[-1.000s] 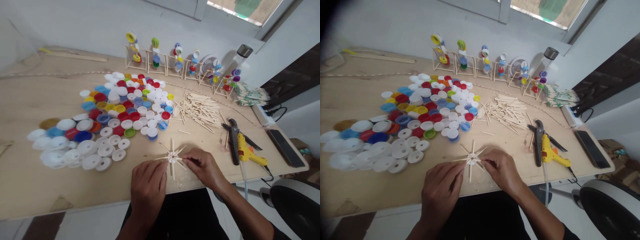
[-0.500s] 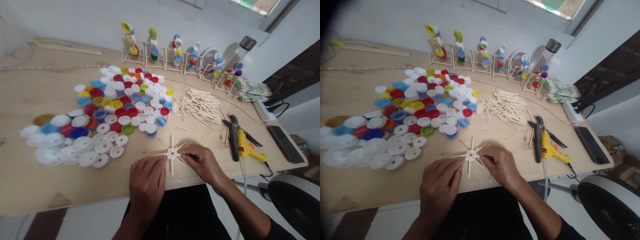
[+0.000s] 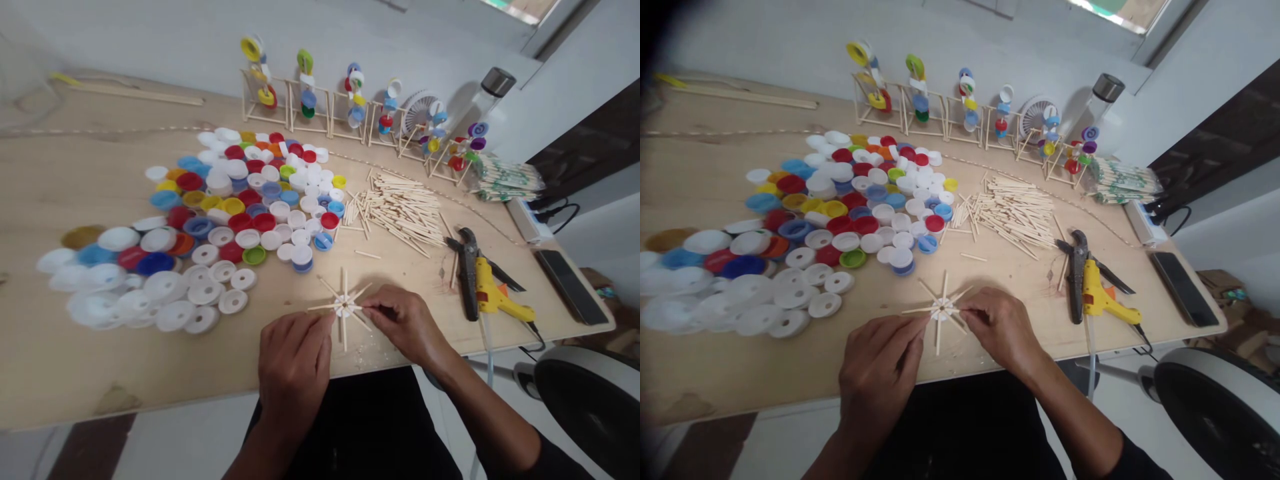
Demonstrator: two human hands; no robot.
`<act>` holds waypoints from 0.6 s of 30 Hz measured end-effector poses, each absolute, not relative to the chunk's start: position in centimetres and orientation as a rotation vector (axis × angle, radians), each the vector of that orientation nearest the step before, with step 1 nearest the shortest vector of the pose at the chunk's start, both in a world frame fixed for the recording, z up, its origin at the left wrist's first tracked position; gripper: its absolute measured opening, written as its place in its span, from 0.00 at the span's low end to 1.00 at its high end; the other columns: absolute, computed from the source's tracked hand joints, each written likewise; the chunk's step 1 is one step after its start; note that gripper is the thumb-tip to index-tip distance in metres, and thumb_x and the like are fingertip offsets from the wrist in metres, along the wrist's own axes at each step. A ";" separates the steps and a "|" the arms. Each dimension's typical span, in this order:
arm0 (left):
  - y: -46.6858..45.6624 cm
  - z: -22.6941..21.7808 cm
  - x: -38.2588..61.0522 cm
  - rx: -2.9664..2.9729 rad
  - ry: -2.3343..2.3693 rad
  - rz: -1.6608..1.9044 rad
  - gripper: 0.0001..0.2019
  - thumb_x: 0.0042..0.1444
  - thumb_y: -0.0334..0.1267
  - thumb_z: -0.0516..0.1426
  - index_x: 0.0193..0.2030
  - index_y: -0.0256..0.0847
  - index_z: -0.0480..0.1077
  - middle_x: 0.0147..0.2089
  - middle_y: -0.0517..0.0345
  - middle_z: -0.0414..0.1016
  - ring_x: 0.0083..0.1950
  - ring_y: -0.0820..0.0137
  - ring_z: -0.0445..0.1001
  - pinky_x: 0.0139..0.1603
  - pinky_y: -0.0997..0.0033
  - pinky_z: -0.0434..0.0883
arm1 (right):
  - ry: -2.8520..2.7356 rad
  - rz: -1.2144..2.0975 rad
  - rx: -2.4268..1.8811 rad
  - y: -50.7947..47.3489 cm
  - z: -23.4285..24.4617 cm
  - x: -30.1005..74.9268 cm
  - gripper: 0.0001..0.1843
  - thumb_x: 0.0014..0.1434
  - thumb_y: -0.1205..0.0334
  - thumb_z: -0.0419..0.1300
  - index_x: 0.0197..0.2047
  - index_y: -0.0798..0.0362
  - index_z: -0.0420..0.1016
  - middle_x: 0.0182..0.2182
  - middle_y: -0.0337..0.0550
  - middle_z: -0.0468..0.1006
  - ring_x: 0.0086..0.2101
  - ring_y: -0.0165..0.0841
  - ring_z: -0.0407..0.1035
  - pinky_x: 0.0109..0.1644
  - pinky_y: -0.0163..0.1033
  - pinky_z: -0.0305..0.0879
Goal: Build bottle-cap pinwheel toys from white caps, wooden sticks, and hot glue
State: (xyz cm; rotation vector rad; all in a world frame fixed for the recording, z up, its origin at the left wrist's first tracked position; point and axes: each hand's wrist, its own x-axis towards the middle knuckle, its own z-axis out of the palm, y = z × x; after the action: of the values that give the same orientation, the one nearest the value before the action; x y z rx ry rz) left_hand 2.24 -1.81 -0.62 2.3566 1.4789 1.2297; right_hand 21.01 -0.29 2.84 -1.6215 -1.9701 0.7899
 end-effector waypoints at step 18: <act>-1.8 -0.5 2.3 2.395 1.455 1.225 0.11 0.55 0.23 0.54 0.42 0.37 0.73 0.33 0.52 0.78 0.37 0.63 0.72 0.41 0.60 0.66 | -2.016 0.719 -1.659 -0.3 2.9 20.7 0.08 0.58 0.69 0.57 0.35 0.50 0.77 0.32 0.39 0.79 0.35 0.31 0.71 0.39 0.34 0.63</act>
State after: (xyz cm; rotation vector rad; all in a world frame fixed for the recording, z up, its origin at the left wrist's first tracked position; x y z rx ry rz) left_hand 2.29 -1.82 -0.46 2.3945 1.4548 1.2251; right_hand 20.71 -0.31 2.95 -1.6592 -2.0163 0.7192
